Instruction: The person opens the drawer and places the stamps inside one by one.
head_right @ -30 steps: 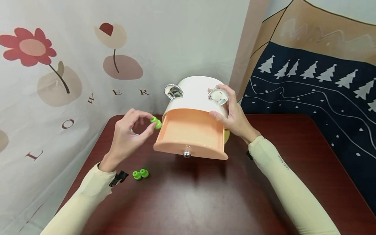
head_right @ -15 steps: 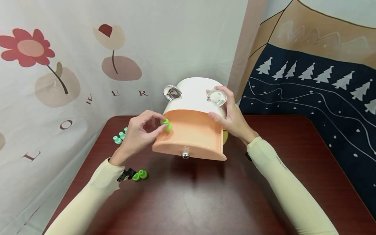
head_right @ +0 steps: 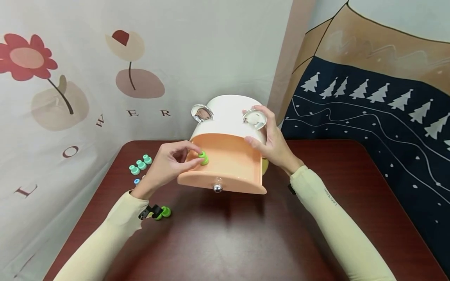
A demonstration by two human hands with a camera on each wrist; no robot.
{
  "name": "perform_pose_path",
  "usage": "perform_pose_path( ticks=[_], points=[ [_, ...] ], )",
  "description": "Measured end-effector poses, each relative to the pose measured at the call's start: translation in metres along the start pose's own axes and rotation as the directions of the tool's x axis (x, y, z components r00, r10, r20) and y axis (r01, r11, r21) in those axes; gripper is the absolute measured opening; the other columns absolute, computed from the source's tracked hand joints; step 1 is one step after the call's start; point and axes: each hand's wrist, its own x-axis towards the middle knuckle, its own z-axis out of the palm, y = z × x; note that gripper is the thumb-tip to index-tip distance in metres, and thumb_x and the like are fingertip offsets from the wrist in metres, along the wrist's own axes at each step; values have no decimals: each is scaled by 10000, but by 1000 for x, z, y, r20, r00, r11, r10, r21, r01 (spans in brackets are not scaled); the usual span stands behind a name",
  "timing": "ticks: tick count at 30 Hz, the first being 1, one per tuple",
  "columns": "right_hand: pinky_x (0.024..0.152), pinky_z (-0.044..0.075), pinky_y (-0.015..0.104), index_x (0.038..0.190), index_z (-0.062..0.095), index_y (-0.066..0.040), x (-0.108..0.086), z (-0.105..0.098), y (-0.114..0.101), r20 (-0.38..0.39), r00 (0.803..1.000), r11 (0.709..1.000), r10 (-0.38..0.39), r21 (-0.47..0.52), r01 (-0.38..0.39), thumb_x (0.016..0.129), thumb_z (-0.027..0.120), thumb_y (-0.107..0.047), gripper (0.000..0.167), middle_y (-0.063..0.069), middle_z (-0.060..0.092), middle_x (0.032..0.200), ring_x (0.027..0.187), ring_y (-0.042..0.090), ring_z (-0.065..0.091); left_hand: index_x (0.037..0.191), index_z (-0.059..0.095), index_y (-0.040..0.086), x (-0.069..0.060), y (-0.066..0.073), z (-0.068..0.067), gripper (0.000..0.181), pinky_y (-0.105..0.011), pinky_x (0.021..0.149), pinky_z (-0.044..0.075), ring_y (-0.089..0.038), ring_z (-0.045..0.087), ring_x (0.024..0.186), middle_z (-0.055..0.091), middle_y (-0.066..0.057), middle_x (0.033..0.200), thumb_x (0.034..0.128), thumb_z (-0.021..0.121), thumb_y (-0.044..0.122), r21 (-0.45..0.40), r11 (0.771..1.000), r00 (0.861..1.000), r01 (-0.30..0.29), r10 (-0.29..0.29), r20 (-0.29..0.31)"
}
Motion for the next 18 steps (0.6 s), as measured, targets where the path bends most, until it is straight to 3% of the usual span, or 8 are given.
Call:
perform_pose_path(
  ticks=[3, 6, 11, 18],
  points=[
    [1276, 288, 391, 1616, 205, -93, 0, -2, 0, 3, 1000, 1000, 0, 6, 0, 955, 692, -87, 821, 161, 524, 1623, 1541, 288, 434, 1035, 829, 137, 0, 0, 1, 197, -261, 507, 342, -203, 453, 552, 599, -19, 686, 886, 920, 46, -47, 999, 1000, 21, -20, 7],
    [1287, 267, 461, 1621, 210, -102, -2, -2, 0, -2, 1000, 1000, 2, -8, -2, 953, 691, -93, 823, 149, 522, 1628, 1545, 328, 424, 1100, 827, 112, -1, -2, 1, 239, -261, 513, 358, -209, 465, 564, 648, -39, 733, 890, 914, 36, -73, 997, 1000, 22, -21, 10],
    [1282, 251, 554, 1628, 218, -139, -2, -2, 1, -9, 1000, 1000, 6, -24, -6, 952, 692, -116, 826, 122, 520, 1636, 1549, 360, 412, 1220, 806, 126, -5, -4, -2, 333, -270, 516, 375, -204, 486, 586, 730, -23, 887, 907, 910, 79, -45, 999, 1000, 1, -1, -5],
    [1275, 298, 418, 1629, 223, -149, -2, -1, 0, -13, 1000, 1000, 1, -16, -1, 946, 691, -114, 829, 132, 525, 1629, 1556, 296, 409, 1290, 783, 164, -18, -1, -10, 371, -281, 532, 427, -179, 602, 679, 743, -9, 918, 941, 864, 70, 19, 1000, 998, -24, 25, -60]
  ],
)
